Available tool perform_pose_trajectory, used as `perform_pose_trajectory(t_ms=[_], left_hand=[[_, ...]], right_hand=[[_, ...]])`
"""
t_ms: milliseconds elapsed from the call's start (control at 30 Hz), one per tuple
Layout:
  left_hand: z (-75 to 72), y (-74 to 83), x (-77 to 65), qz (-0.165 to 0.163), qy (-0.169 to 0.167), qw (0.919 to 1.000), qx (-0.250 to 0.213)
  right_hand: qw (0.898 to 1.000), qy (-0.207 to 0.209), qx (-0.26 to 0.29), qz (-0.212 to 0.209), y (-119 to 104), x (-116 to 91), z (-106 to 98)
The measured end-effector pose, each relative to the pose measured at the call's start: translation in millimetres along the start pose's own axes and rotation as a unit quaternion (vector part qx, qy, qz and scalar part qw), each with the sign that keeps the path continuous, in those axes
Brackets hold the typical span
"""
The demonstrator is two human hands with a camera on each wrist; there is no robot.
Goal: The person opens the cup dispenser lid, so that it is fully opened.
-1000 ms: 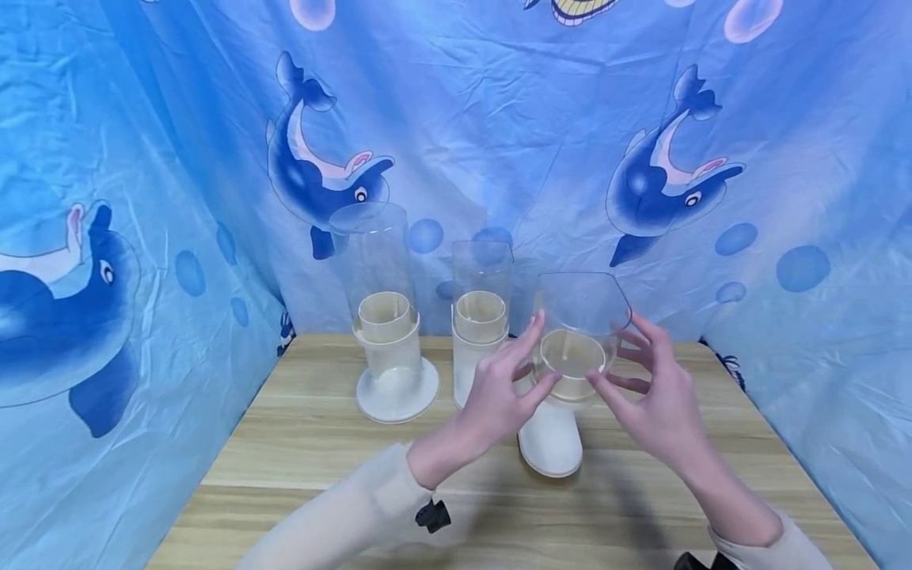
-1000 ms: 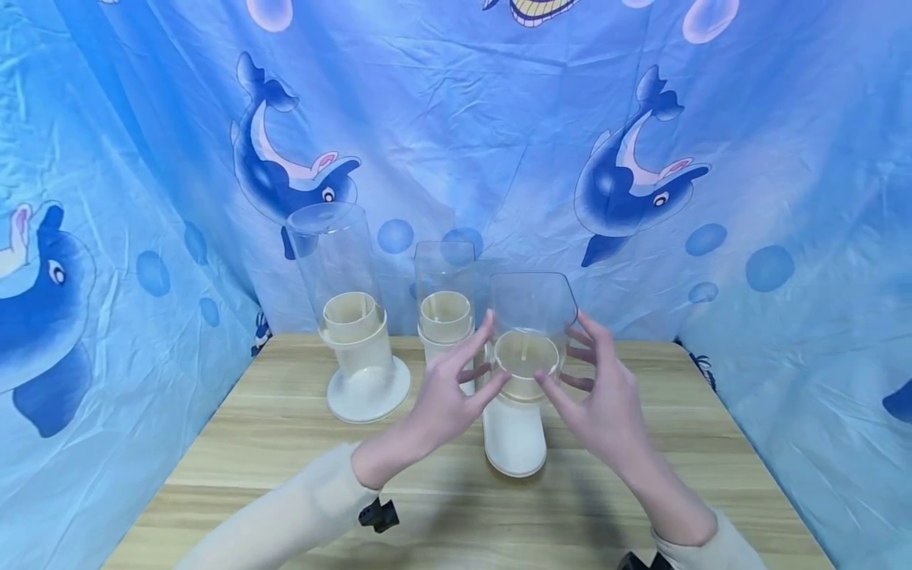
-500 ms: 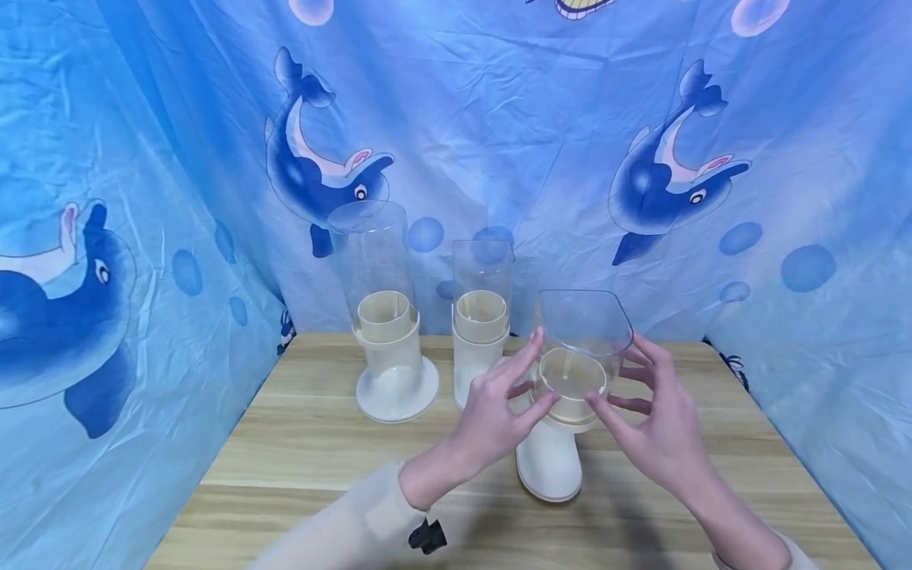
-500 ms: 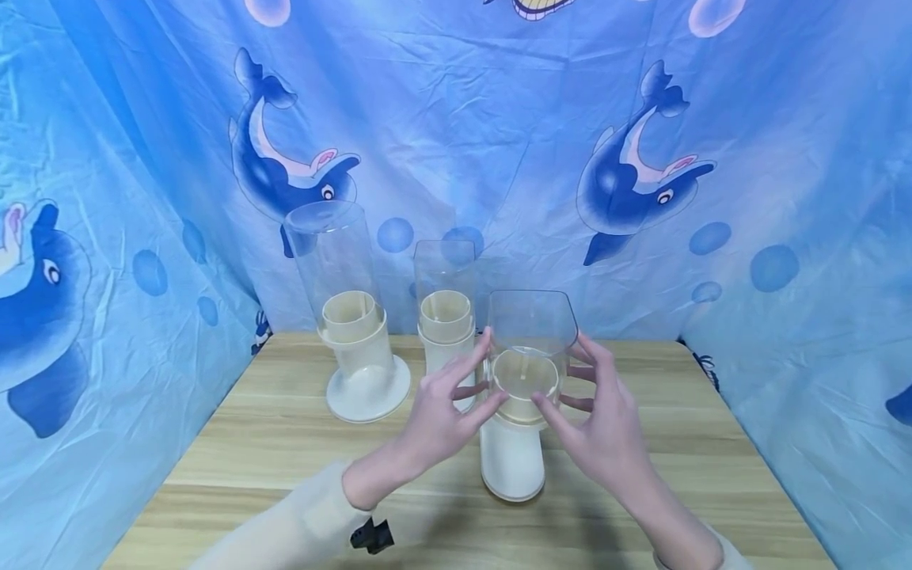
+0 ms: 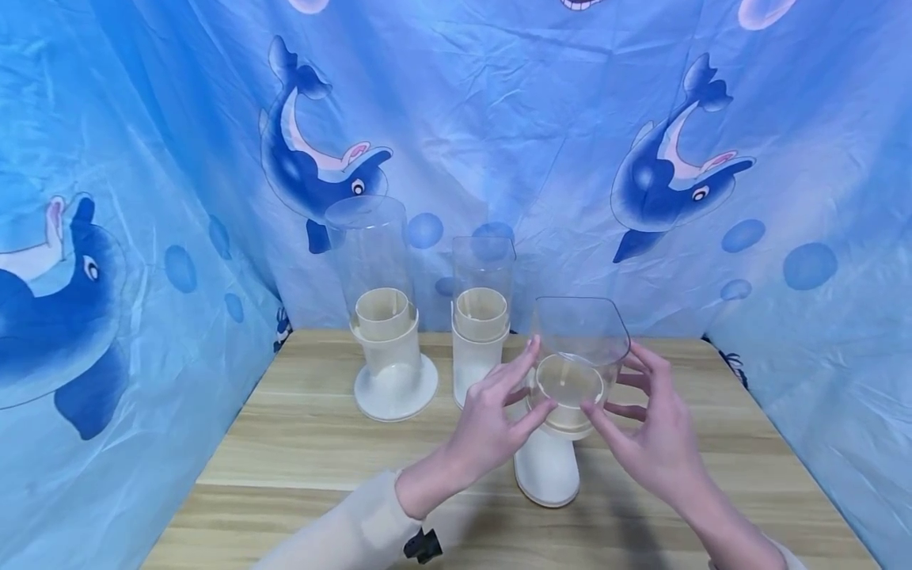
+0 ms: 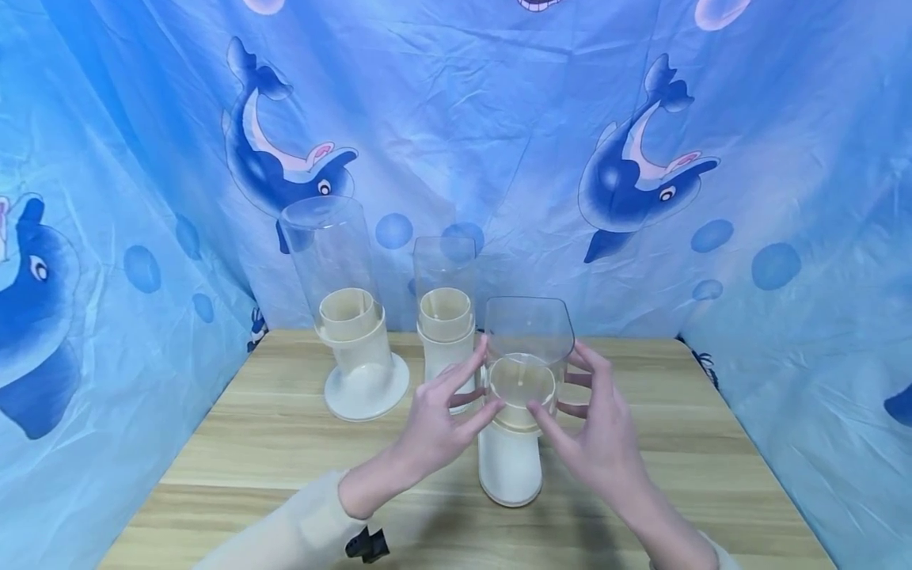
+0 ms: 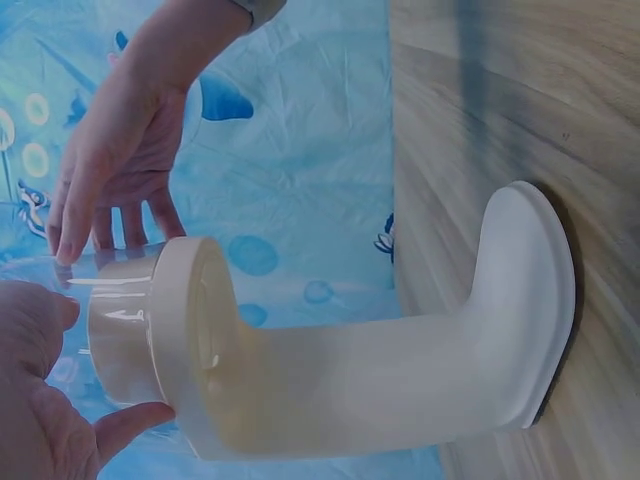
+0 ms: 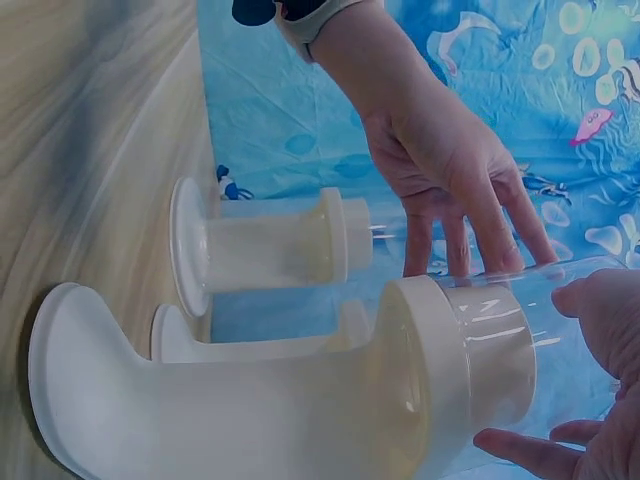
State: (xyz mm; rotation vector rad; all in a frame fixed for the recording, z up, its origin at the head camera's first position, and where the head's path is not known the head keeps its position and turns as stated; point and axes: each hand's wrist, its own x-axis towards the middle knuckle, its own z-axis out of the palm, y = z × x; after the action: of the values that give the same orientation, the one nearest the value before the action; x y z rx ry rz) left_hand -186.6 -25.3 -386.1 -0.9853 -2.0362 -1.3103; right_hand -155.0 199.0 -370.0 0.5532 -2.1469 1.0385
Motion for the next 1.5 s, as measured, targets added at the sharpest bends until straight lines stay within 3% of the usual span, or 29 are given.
perform_pose_trajectory(t_ms=[300, 533, 667, 800, 1033, 1267, 1500], left_hand=[[1.6, -2.7, -4.1, 0.006, 0.003, 1.0, 0.002], [1.5, -19.0, -6.0, 0.042, 0.017, 0.9983, 0.036], [-1.4, -32.9, 1.5, -0.002, 0.005, 0.9998, -0.018], [-2.9, -47.0, 12.0, -0.054, -0.037, 0.9931, -0.097], [-3.3, -65.3, 22.8, -0.044, -0.113, 0.9812, -0.15], [-3.4, -64.4, 22.2, -0.05, -0.12, 0.9781, -0.162], [-1.0, -56.8, 17.9, -0.065, -0.098, 0.9819, -0.149]], right_hand=[[1.0, -0.001, -0.001, -0.003, 1, -4, 1], [1.0, -0.009, 0.004, 0.001, 5, -4, -4], [1.0, -0.011, 0.026, 0.002, 8, 1, -12], [0.999, -0.011, 0.035, -0.013, 11, 7, -17], [0.999, -0.031, 0.036, -0.021, 10, 13, -18], [0.998, -0.055, 0.028, -0.009, 11, 14, -14], [0.995, -0.055, 0.061, -0.056, 26, 16, -9]])
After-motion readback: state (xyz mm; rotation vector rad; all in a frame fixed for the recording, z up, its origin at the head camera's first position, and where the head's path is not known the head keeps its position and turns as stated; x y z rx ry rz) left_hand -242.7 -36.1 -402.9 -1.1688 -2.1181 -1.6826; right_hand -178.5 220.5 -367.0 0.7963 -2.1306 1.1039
